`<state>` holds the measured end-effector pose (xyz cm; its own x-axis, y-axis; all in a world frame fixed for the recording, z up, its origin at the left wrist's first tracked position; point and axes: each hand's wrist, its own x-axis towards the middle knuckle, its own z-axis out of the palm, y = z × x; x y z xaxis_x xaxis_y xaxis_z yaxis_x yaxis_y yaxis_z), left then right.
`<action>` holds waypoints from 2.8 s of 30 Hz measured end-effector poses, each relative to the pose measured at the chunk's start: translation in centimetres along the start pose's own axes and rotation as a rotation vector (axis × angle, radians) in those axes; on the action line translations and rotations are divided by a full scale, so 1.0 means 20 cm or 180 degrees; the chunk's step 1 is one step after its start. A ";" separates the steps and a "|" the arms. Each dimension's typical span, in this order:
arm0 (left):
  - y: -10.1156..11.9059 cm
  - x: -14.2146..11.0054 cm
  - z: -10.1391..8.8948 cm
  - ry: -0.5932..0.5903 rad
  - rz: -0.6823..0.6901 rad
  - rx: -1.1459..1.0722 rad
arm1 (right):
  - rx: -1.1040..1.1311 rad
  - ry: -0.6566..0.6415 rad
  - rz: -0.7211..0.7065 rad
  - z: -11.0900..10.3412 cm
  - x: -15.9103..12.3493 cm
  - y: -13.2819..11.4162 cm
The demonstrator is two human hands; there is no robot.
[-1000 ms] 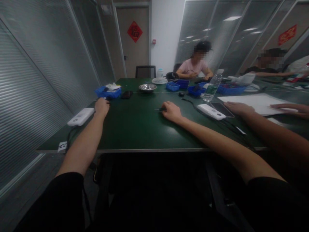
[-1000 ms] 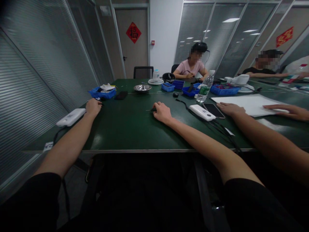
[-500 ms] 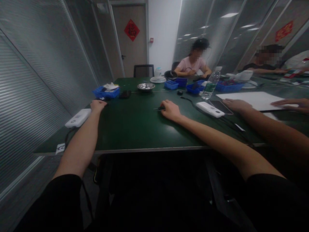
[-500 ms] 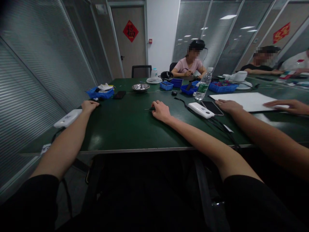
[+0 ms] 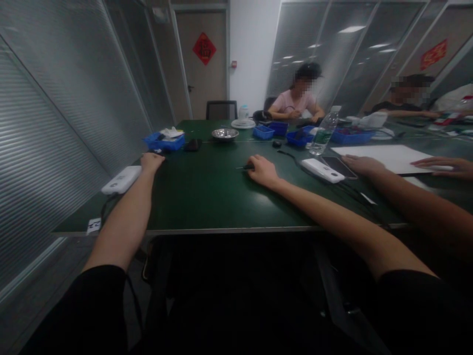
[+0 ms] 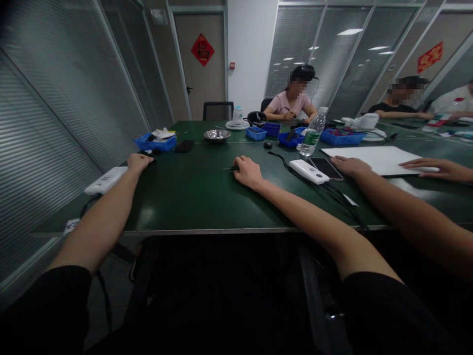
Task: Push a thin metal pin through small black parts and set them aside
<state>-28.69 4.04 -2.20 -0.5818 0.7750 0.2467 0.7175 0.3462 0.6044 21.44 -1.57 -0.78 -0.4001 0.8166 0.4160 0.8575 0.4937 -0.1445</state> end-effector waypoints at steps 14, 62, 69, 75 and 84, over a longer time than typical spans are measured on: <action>0.32 -0.25 0.06 -0.1289 0.1459 -0.0498 | 0.0077 0.0016 -0.0206 0.00 0.00 0.00; 0.63 -0.66 0.32 -0.2484 0.3097 -0.1390 | 0.0307 -0.0164 -0.0964 -0.03 -0.02 -0.03; 0.63 -0.67 0.32 -0.2387 0.3227 -0.1439 | 0.0339 -0.0192 -0.0953 -0.02 -0.01 -0.03; 0.63 -0.68 0.31 -0.2325 0.3294 -0.1415 | 0.0379 -0.0206 -0.1004 -0.01 -0.01 -0.02; 0.63 -0.68 0.32 -0.2289 0.3386 -0.1392 | 0.0424 -0.0129 -0.1171 -0.01 -0.01 -0.02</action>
<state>-9.29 1.32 -2.72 0.5973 0.7087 0.3754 0.4329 -0.6789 0.5930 21.28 -1.96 -0.61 -0.6877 0.5876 0.4264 0.6059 0.7881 -0.1087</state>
